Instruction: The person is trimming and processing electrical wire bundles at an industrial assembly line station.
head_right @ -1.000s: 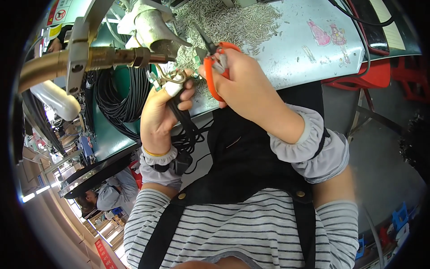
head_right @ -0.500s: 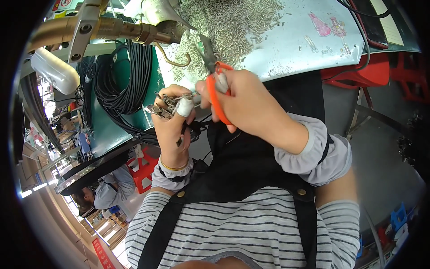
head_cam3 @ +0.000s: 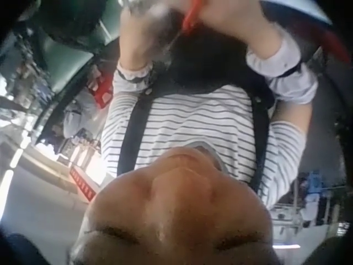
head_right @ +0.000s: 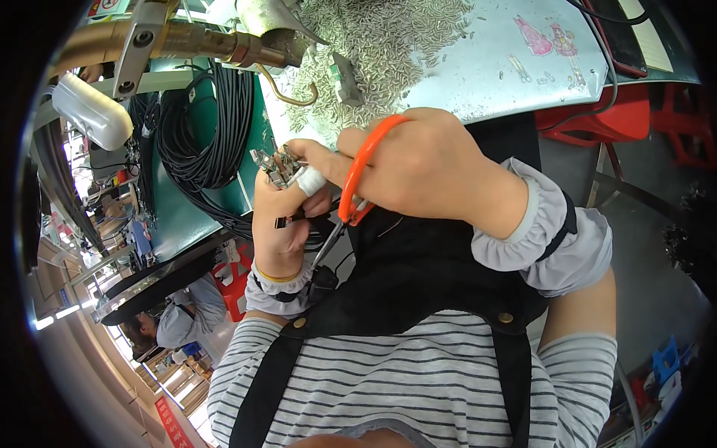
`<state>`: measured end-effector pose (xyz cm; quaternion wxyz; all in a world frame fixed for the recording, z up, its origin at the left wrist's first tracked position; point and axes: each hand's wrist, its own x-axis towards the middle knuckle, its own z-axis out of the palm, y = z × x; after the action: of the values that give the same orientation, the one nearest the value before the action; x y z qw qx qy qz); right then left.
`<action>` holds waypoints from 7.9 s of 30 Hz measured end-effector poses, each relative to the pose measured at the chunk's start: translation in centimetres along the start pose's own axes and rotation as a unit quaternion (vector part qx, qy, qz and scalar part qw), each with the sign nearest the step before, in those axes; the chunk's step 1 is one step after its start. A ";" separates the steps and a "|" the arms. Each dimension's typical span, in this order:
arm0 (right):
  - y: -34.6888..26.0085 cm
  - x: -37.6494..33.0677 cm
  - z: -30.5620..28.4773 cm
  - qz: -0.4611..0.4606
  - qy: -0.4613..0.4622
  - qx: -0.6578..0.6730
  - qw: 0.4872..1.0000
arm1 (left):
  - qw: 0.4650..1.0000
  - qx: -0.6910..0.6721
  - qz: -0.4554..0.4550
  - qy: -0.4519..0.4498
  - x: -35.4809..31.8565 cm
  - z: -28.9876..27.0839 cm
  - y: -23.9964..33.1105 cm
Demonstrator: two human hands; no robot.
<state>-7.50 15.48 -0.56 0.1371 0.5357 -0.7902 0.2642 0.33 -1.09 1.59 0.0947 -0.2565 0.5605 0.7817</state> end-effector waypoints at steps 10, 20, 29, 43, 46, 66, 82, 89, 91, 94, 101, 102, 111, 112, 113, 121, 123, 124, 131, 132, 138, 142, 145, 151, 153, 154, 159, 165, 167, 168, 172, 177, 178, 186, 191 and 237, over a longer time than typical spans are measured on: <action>-2.0 -0.5 2.3 0.284 0.106 0.338 0.891 | 0.966 0.152 0.198 0.074 0.2 1.7 -1.2; -1.5 -1.4 1.4 0.350 -0.023 0.397 0.848 | 0.996 0.009 0.087 0.034 0.1 0.6 -1.0; -1.9 -2.2 2.2 0.394 -0.097 0.338 0.849 | 0.998 0.000 0.067 -0.004 1.8 0.5 0.1; 3.2 2.9 3.1 0.445 0.075 0.558 0.697 | 0.993 -0.082 -0.033 -0.078 7.4 -1.2 2.2; 3.2 2.7 3.5 0.435 0.081 0.549 0.709 | 0.991 -0.081 -0.040 -0.103 7.7 -1.8 2.6; 2.4 2.5 2.7 0.444 0.062 0.587 0.674 | 0.998 -0.004 0.012 -0.058 6.2 -0.9 2.6; -0.1 -0.3 1.3 0.193 0.044 0.300 0.933 | 0.963 0.250 0.098 -0.036 0.1 -0.7 -1.1; -0.9 -0.4 2.0 0.257 0.044 0.343 0.902 | 0.995 0.085 0.018 -0.052 -0.3 -0.8 -1.4; -0.8 -0.5 2.3 0.186 0.080 0.370 0.907 | 0.997 0.015 -0.020 -0.071 -0.2 -1.2 -1.4; -1.3 -0.8 2.2 0.264 0.085 0.330 0.902 | 0.994 0.096 0.055 -0.015 -0.3 0.1 -1.7; -1.3 0.0 0.8 0.500 -0.081 0.646 0.571 | 0.906 0.268 0.327 0.023 0.0 -0.2 -3.5; -1.1 0.0 0.9 0.485 -0.093 0.674 0.549 | 0.905 0.255 0.340 0.033 0.2 -0.1 -3.6; -0.7 -0.8 2.3 0.100 0.121 0.149 0.976 | 0.988 -0.144 -0.011 -0.060 0.2 -0.4 -1.8; -0.5 -0.9 2.0 0.100 0.122 0.149 0.976 | 0.988 -0.144 -0.012 -0.059 0.2 -0.4 -1.8; -0.4 -0.9 1.7 0.082 0.108 0.131 0.982 | 0.990 -0.132 -0.016 -0.053 0.1 -0.4 -1.6; -1.3 -1.5 2.4 0.142 0.124 0.168 0.968 | 0.985 0.113 0.128 0.035 -0.1 1.2 -2.5; -2.0 -1.4 2.5 0.245 0.113 0.301 0.915 | 0.894 0.254 0.365 0.053 0.3 1.6 -3.4; -2.1 -1.4 2.4 0.245 0.113 0.301 0.915 | 0.894 0.254 0.365 0.053 0.2 1.6 -3.5; -3.1 -0.7 1.5 0.455 0.102 0.679 0.567 | 0.957 0.149 0.235 0.078 -0.5 1.3 -2.9; -2.9 -0.9 1.4 0.454 0.102 0.680 0.567 | 0.957 0.150 0.235 0.079 -0.6 1.1 -2.8; -2.6 -2.4 1.6 0.323 -0.060 0.287 0.900 | 0.983 0.068 0.161 0.057 -0.9 1.1 -1.9; -2.6 -2.8 2.5 0.331 -0.076 0.314 0.886 | 0.988 0.075 0.111 0.070 -0.6 1.4 -1.2; -2.2 -2.7 2.3 0.386 -0.076 0.421 0.818 | 0.996 0.032 0.072 0.041 0.9 0.6 -0.6; -0.2 -0.3 1.1 0.495 0.069 0.579 0.644 | 0.995 -0.082 0.049 0.001 5.3 0.4 0.8; 0.9 0.8 2.2 0.479 0.094 0.555 0.673 | 0.996 -0.083 0.041 -0.018 6.0 0.2 1.2; 1.5 1.4 2.8 0.462 0.118 0.529 0.702 | 0.995 -0.086 0.034 -0.035 6.3 -0.1 1.3; 3.2 3.0 3.3 0.429 0.055 0.524 0.734 | 0.997 -0.047 -0.005 -0.066 7.2 -0.9 2.4; 2.9 2.7 3.7 0.431 0.069 0.531 0.726 | 0.996 -0.044 -0.009 -0.076 7.2 -1.3 2.6; 2.9 2.7 3.8 0.427 0.077 0.546 0.717 | 0.996 -0.056 -0.001 -0.070 7.0 -1.4 2.4; 3.0 2.7 3.8 0.427 0.076 0.546 0.717 | 0.996 -0.056 -0.001 -0.070 7.0 -1.4 2.3; 3.0 2.7 3.6 0.432 0.055 0.542 0.718 | 0.997 -0.056 0.005 -0.049 6.9 -1.4 2.1; 2.9 2.6 3.8 0.428 0.071 0.533 0.726 | 0.998 -0.025 0.000 -0.063 6.9 -1.3 2.5; 2.8 2.6 3.8 0.428 0.082 0.536 0.723 | 0.998 -0.010 0.000 -0.057 6.8 -1.3 2.6; 0.7 0.8 2.6 0.420 0.136 0.560 0.701 | 0.973 0.148 0.174 0.025 3.3 -0.3 0.8; -0.8 0.4 0.7 0.302 0.164 0.408 0.846 | 0.965 0.223 0.126 0.053 0.7 0.9 -0.2; 0.2 -1.0 1.9 0.046 0.108 0.046 0.992 | 0.982 -0.158 -0.038 -0.097 0.8 -0.2 -1.3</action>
<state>-7.17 15.28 -2.73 0.1842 0.4726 -0.7818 0.3626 0.24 -0.94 0.05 0.1368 -0.2124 0.4079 0.8774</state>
